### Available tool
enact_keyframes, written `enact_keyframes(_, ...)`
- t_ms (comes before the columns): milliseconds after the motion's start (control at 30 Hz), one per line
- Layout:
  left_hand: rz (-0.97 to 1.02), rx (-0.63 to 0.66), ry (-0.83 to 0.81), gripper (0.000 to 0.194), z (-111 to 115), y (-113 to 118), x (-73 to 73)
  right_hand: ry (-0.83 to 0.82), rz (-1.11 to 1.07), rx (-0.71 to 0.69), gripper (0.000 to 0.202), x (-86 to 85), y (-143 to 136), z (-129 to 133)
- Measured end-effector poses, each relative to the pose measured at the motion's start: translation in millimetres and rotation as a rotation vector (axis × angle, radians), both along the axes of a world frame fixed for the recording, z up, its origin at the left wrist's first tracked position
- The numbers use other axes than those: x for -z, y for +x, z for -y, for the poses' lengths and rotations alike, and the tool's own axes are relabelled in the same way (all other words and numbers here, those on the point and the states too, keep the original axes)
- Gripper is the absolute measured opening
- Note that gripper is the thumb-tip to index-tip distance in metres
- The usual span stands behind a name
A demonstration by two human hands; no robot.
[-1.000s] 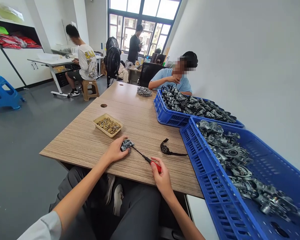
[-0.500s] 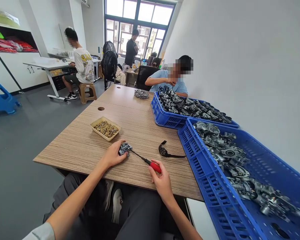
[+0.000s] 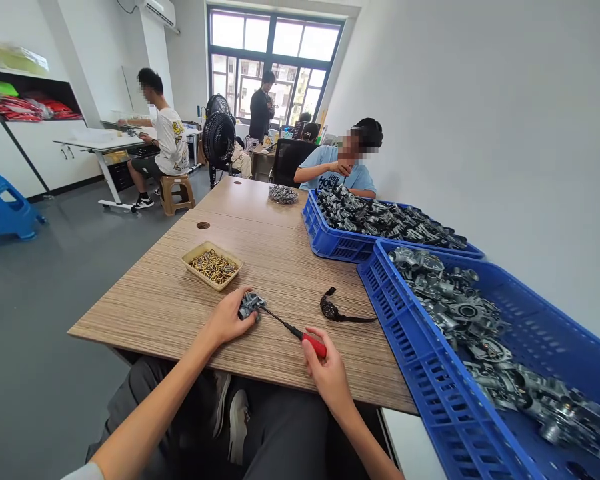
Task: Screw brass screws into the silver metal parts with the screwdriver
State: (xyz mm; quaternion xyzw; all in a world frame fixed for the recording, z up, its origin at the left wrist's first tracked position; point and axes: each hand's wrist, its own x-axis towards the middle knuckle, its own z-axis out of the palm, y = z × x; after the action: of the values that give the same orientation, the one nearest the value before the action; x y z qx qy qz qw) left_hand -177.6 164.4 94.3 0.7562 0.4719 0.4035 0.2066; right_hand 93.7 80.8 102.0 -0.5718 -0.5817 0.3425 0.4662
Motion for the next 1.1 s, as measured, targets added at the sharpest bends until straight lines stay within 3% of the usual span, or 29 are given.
enact_keyframes(100,0.007,-0.004,-0.005,0.051,0.1,0.9,0.2,-0.012,0.04,-0.047,0.048,0.0,0.9,1.2)
enact_keyframes(233,0.009,-0.008,-0.002,0.051,-0.4,0.8,2.5,0.111,0.095,0.0,0.041,-2.3,-0.9,3.5)
enact_keyframes(400,-0.004,0.003,-0.003,0.053,-0.9,0.0,4.4,-0.039,0.032,-0.044,0.051,-4.4,-2.0,1.3)
enact_keyframes(567,-0.001,0.006,-0.005,0.052,-0.2,0.5,2.9,0.074,0.038,0.034,0.05,-2.4,-3.3,2.2)
enact_keyframes(733,-0.006,0.015,-0.003,0.051,0.1,0.9,2.6,0.013,0.074,-0.011,0.046,-6.1,-5.4,3.6)
enact_keyframes(900,-0.006,0.01,-0.002,0.054,-0.5,0.5,5.6,0.171,0.142,0.055,0.04,-4.8,-5.0,5.5)
enact_keyframes(1100,-0.042,-0.014,0.055,0.062,0.2,0.6,7.6,-0.035,0.048,-0.018,0.05,-0.2,-2.7,1.2)
